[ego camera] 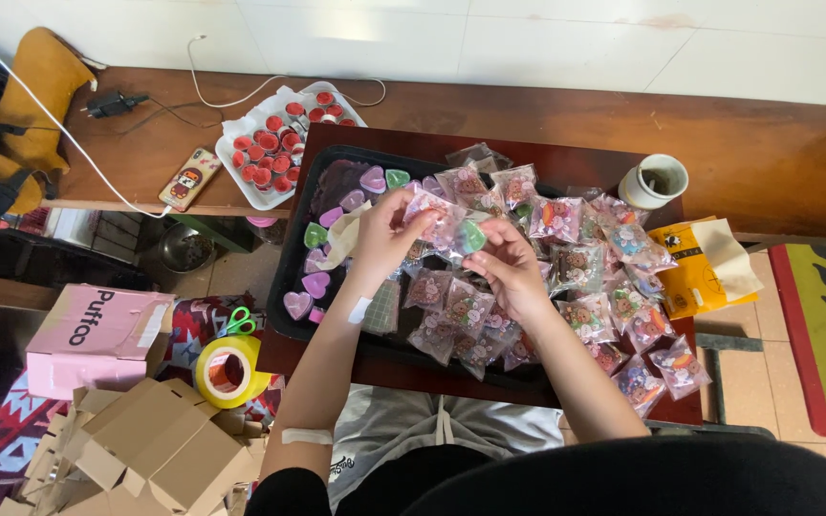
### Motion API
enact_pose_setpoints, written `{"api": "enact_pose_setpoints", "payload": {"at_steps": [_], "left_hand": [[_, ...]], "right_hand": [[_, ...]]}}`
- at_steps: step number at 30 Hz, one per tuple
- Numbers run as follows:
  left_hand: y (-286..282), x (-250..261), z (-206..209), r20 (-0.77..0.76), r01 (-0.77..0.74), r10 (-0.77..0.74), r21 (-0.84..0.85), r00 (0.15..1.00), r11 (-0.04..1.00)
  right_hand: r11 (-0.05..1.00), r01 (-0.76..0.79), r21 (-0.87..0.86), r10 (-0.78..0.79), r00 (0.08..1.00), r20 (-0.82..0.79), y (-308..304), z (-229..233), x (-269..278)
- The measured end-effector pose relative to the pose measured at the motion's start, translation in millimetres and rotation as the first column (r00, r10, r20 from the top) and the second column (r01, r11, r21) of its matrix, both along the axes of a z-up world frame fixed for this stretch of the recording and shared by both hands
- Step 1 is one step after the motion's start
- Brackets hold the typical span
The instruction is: The person places heart-shaped items and small square packets into plastic bags by hand.
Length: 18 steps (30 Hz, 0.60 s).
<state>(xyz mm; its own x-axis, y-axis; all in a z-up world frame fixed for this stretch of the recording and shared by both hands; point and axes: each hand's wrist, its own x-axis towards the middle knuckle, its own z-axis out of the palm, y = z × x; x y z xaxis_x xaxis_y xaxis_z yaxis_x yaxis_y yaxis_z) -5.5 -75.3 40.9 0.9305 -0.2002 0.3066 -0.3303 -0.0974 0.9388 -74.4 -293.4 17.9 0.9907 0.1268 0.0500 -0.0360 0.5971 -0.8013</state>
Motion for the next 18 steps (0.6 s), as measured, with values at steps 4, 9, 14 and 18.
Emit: {"api": "enact_pose_setpoints", "payload": {"at_steps": [4,9,14,18], "left_hand": [[0.1,-2.1,1.1,-0.029,0.084,-0.083,0.003,0.996,0.997],[1.3,1.2,-8.2,-0.148,0.198,-0.189,0.044,0.971,0.979],[-3.4,3.2,-22.9,-0.162,0.348,-0.35,-0.047,0.922,0.937],[-5.2,4.1,-30.1,-0.171,0.385,-0.452,-0.319,0.876,0.866]], "right_hand": [[0.999,0.023,-0.049,-0.019,0.997,0.073,1.0,-7.2,-0.1],[0.945,0.193,-0.265,-0.121,0.956,0.267,3.9,-2.5,-0.4],[0.918,0.237,-0.319,-0.158,0.954,0.254,0.3,-11.1,0.7],[0.932,0.205,-0.297,-0.111,0.946,0.304,1.9,-8.5,-1.1]]}}
